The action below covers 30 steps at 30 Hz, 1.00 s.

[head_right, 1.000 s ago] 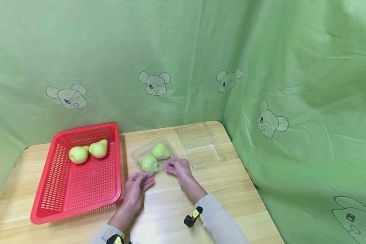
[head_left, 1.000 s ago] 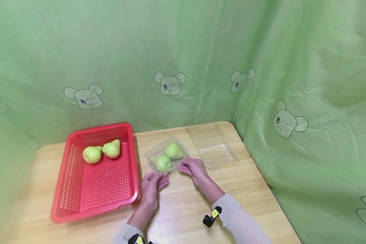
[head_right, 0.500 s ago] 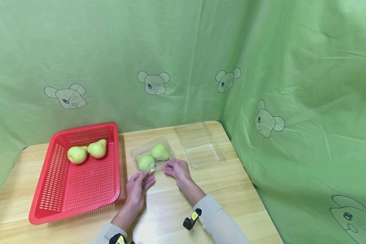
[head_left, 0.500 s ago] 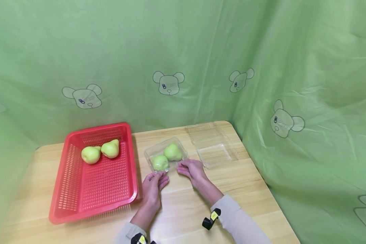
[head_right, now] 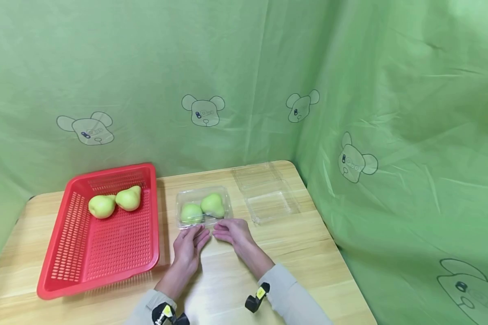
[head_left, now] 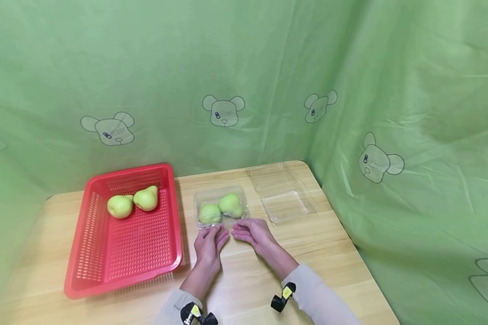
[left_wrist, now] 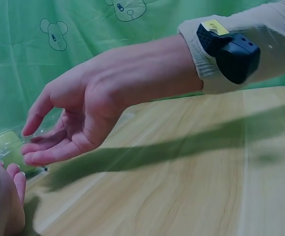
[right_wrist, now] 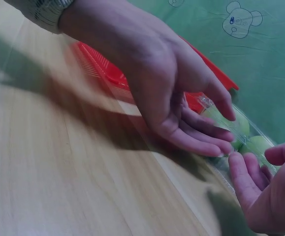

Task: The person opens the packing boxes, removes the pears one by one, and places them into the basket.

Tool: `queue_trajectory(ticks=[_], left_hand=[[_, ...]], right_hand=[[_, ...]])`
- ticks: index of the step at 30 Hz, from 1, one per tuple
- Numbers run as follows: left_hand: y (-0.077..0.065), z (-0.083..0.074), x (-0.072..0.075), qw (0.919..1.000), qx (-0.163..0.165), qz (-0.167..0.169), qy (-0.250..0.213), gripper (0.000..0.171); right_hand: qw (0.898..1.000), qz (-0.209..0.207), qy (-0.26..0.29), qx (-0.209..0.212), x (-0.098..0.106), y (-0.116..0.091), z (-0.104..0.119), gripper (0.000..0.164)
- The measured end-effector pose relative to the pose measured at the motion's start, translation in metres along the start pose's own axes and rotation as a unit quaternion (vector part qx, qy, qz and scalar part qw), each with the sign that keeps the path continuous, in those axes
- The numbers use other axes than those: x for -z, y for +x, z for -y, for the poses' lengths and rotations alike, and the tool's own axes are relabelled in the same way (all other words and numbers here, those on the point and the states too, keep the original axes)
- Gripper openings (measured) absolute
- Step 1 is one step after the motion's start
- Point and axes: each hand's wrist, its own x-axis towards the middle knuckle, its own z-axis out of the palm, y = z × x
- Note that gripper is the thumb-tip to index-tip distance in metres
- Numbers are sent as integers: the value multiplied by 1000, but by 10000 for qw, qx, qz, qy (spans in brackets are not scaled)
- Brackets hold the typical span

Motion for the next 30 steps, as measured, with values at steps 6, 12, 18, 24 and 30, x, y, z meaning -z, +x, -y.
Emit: queue_trajectory(ticks=[6, 12, 18, 24, 30], left_hand=[[1, 0, -8, 9999, 108, -35, -78, 26], [5, -1, -15, 9998, -56, -158, -48, 18], [11, -1, -14, 9992, -212, -350, -13, 16], [14, -2, -16, 9978, -532, -385, 131, 17], [17, -2, -14, 9965, -656, -466, 240, 20]], right_hand=[[9998, 194, -37, -65, -2, -1, -2, 36], [9985, 470, -233, -180, -1, -4, -3, 31], [9953, 701, -545, -380, 0, -3, -1, 27], [9912, 927, -824, -472, 6, -3, 6, 35], [9909, 855, -970, -370, 13, -1, 9, 37]])
